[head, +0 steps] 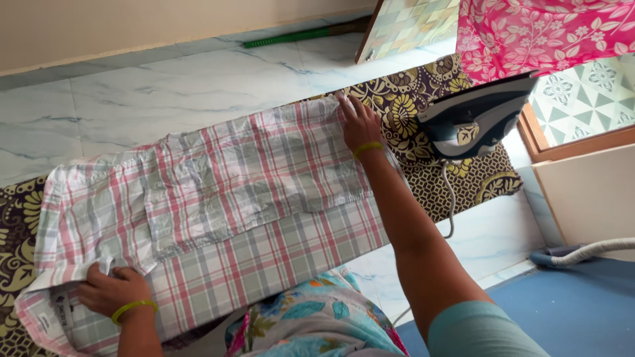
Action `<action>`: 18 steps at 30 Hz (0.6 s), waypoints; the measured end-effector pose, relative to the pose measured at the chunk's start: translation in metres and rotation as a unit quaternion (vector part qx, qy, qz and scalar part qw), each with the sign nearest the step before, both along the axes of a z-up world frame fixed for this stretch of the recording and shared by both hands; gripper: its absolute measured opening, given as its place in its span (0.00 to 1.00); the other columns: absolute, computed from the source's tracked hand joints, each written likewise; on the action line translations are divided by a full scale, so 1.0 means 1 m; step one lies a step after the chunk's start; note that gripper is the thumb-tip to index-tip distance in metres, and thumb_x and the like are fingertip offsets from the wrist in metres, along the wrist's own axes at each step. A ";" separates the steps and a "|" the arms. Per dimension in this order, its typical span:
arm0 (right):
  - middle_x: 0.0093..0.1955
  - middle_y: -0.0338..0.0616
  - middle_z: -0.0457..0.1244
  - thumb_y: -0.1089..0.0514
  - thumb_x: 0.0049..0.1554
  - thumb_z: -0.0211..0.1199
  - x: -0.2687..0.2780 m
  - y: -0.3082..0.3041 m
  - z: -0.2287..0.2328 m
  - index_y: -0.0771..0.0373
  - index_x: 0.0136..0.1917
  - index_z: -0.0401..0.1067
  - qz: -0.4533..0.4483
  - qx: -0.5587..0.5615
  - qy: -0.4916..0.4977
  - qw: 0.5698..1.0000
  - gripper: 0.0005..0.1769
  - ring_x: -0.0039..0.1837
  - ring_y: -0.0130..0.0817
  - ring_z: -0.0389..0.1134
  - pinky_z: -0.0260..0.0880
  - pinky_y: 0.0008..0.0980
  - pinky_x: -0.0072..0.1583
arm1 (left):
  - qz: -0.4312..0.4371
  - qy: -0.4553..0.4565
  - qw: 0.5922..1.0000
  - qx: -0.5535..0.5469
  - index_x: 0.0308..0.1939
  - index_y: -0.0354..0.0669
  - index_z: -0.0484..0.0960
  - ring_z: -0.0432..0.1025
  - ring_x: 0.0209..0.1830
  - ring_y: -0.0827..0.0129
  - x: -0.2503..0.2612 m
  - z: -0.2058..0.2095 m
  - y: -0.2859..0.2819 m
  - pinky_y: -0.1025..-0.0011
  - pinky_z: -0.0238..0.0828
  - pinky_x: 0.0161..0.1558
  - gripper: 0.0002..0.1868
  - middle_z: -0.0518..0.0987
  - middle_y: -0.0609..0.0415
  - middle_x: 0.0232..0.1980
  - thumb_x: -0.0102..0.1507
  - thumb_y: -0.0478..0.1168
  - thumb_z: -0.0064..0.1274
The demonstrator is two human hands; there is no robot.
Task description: The person irons a plaid shirt laid out on a patterned ironing board. They use a blue electric iron to smooth the fabric, moving it back and forth across the shirt's body and sleeves. The person adjusts the shirt's position and folds the sleeves during the process.
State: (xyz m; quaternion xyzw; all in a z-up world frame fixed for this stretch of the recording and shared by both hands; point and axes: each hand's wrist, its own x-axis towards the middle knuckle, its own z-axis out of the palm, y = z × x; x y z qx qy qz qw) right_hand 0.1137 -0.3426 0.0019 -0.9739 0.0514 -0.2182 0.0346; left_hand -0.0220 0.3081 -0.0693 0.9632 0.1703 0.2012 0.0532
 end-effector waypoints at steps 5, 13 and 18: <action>0.75 0.43 0.61 0.59 0.64 0.56 0.064 -0.012 0.011 0.50 0.62 0.77 -0.083 0.134 0.253 0.955 0.15 0.62 0.43 0.71 0.75 0.40 0.60 | 0.013 0.016 1.000 0.001 0.60 0.35 0.70 0.64 0.54 0.41 -0.003 0.001 0.001 0.42 0.62 0.58 0.16 0.68 0.36 0.54 0.69 0.33 0.52; 0.57 0.45 0.68 0.56 0.64 0.61 0.091 -0.072 -0.006 0.57 0.57 0.76 -0.143 0.405 0.308 0.849 0.09 0.53 0.39 0.72 0.73 0.37 0.56 | 0.030 0.022 0.999 0.017 0.60 0.36 0.70 0.65 0.54 0.43 -0.001 0.008 -0.006 0.43 0.62 0.59 0.17 0.68 0.38 0.54 0.68 0.33 0.52; 0.47 0.44 0.70 0.55 0.62 0.65 0.091 -0.078 -0.029 0.61 0.52 0.76 -0.190 0.491 0.031 0.850 0.08 0.46 0.37 0.72 0.73 0.35 0.52 | 0.023 0.023 0.999 0.033 0.60 0.37 0.69 0.64 0.56 0.44 -0.003 0.006 -0.005 0.44 0.62 0.60 0.18 0.67 0.38 0.55 0.67 0.32 0.49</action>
